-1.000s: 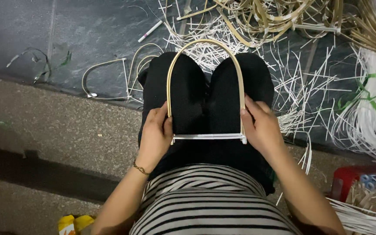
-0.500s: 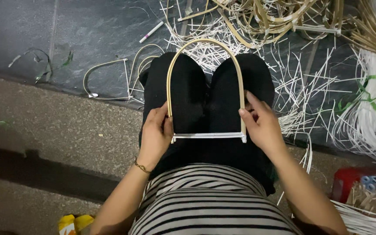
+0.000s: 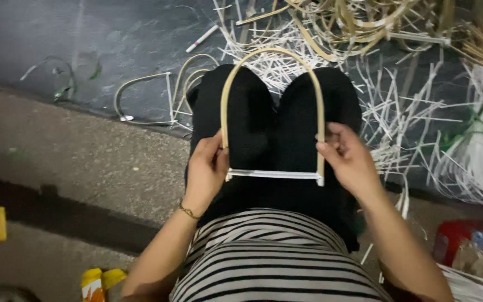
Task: Assembling and securing bamboo or wood frame components using plastic cable ties.
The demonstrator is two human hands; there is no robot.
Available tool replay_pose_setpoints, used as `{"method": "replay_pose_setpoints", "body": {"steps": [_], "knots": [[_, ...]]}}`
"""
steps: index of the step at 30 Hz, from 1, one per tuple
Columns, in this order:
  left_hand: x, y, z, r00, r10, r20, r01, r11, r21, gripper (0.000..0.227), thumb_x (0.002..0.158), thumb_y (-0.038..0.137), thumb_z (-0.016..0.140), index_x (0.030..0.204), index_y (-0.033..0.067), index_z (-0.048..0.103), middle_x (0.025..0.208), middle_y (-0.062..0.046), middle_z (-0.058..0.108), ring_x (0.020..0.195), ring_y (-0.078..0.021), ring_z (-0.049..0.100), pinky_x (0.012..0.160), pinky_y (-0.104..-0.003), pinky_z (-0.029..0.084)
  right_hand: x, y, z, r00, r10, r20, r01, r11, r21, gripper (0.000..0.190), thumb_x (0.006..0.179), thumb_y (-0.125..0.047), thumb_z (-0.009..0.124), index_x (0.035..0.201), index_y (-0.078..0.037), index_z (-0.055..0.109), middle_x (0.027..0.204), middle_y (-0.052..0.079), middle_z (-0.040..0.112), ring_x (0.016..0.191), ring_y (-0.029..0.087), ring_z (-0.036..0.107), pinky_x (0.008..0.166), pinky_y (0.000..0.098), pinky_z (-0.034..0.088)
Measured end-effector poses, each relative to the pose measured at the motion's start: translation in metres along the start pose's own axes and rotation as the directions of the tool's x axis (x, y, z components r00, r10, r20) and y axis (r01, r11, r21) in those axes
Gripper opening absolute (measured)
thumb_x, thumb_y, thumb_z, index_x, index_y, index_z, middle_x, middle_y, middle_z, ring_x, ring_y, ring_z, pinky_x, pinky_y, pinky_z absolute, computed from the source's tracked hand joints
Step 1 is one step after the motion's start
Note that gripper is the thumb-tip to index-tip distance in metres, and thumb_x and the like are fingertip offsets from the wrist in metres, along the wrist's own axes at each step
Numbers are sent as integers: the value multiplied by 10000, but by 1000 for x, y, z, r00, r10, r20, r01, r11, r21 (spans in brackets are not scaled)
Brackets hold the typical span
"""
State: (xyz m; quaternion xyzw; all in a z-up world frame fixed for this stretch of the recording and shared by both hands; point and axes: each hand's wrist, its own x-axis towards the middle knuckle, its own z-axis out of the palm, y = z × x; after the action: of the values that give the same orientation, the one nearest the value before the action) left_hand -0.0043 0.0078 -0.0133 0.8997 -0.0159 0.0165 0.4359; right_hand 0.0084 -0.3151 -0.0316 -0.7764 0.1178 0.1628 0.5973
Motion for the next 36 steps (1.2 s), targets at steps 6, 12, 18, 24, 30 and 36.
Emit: {"method": "replay_pose_setpoints", "body": {"steps": [6,12,18,24,30,36], "knots": [[-2,-15,-2,969,-237,69,245,954,-170,426,911,19,704,1332,79,679,859,-68,580,738,-161,576,669,-289,495,-10,-16,1,998,-53,43,48,991,125,476,960,-64,674,1391,35,499,1180,112,668,1051,162,654,920,316,549],[-4,-24,-5,964,-229,137,265,884,-385,419,921,26,704,1332,70,636,941,8,575,829,-85,591,754,-235,526,-12,-13,7,990,-134,38,122,967,226,441,971,-25,645,1373,50,482,1149,108,645,1044,156,654,922,320,579],[2,-31,-16,935,-252,249,316,912,-261,402,910,2,742,1305,49,685,878,-8,515,804,-107,513,768,-234,470,-13,2,11,977,-207,58,185,947,262,466,967,-8,659,1390,63,479,1149,105,628,1011,140,636,906,295,556],[2,-39,-17,927,-226,300,337,852,-400,386,920,-26,708,1295,43,653,959,23,508,856,-73,535,814,-218,491,-10,6,13,987,-144,77,118,956,268,426,962,10,655,1354,57,497,1088,86,628,984,138,649,885,289,567],[7,-21,-32,921,-224,318,359,806,-471,377,922,-64,688,1280,41,633,962,20,623,910,-74,612,851,-232,534,-12,9,8,982,-162,96,125,944,305,369,983,20,676,1327,51,546,1122,81,628,1022,144,645,912,303,564],[81,15,-36,968,-23,251,76,976,-205,313,947,31,732,1253,72,679,942,-63,705,841,-147,644,807,-286,564,2,-50,-29,952,-298,67,305,929,-208,314,940,-39,697,1232,-30,583,1257,102,702,1086,166,732,903,316,593]]}}
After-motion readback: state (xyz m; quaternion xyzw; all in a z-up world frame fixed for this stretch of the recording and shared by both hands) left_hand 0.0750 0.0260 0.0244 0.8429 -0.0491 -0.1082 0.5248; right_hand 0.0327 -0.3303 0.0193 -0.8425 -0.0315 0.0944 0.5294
